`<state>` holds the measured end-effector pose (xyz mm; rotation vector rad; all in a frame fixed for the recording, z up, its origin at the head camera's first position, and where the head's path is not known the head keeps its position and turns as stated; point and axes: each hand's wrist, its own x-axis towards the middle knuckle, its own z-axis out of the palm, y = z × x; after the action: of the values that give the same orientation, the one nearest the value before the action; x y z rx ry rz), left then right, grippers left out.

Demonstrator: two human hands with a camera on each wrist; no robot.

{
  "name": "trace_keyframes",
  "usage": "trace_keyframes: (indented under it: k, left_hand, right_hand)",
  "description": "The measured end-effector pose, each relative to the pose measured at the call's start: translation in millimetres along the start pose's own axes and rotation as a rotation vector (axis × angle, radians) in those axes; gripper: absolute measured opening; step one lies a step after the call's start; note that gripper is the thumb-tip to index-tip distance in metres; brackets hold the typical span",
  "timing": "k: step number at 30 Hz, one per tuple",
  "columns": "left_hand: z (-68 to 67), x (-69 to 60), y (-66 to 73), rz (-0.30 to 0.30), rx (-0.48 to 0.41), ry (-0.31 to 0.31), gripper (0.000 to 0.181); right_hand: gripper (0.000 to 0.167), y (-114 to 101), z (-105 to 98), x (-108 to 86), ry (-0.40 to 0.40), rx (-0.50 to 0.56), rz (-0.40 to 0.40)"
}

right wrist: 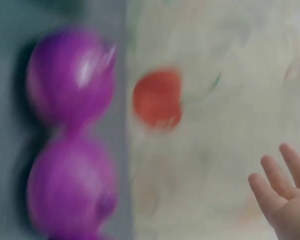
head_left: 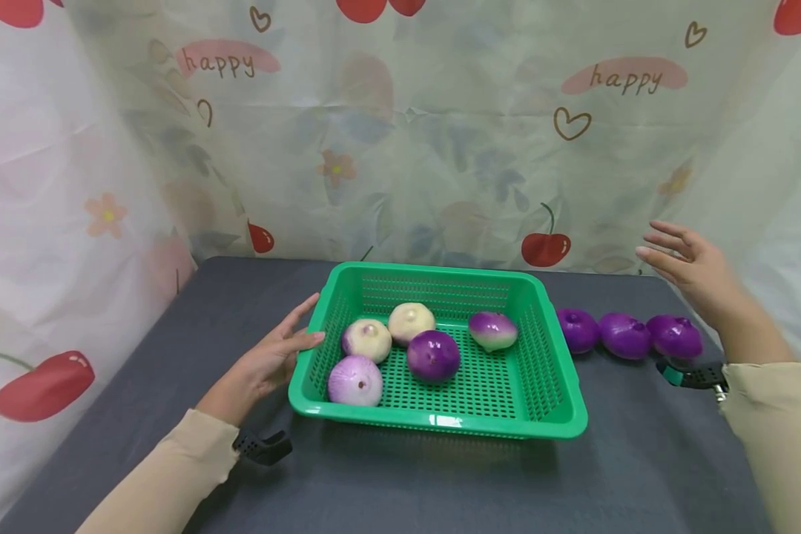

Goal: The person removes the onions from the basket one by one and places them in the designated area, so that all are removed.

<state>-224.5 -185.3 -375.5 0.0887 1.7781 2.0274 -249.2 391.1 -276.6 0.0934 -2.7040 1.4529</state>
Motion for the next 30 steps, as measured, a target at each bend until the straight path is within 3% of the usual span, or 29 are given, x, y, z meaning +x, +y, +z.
trace_keyframes:
  k: [7, 10, 15, 22, 30]
  left_hand:
    - [-0.6, -0.5, -0.4, 0.0, 0.004, -0.004, 0.079]
    - [-1.1, -0.3, -0.6, 0.003, 0.004, -0.003, 0.079]
    - [-1.6, 0.0, -0.8, 0.0, 0.002, -0.005, 0.079]
    - [-1.6, -0.3, -0.7, 0.004, 0.001, -0.011, 0.078]
    - [-0.5, -1.1, 0.6, 0.009, 0.003, -0.019, 0.078]
  right_hand:
    - [0.056, -69.3, 49.1, 1.7, -0.078, 0.022, -0.193]
    - [0.055, -91.0, 70.9, 1.7, -0.123, 0.105, -0.281]
    - [0.053, -111.1, 108.2, 3.5, -0.266, 0.264, -0.415]
    - [0.057, -119.2, 159.8, 6.6, -0.448, 0.291, -0.378]
    - [0.056, -107.0, 203.7, 12.1, -0.546, 0.237, -0.329]
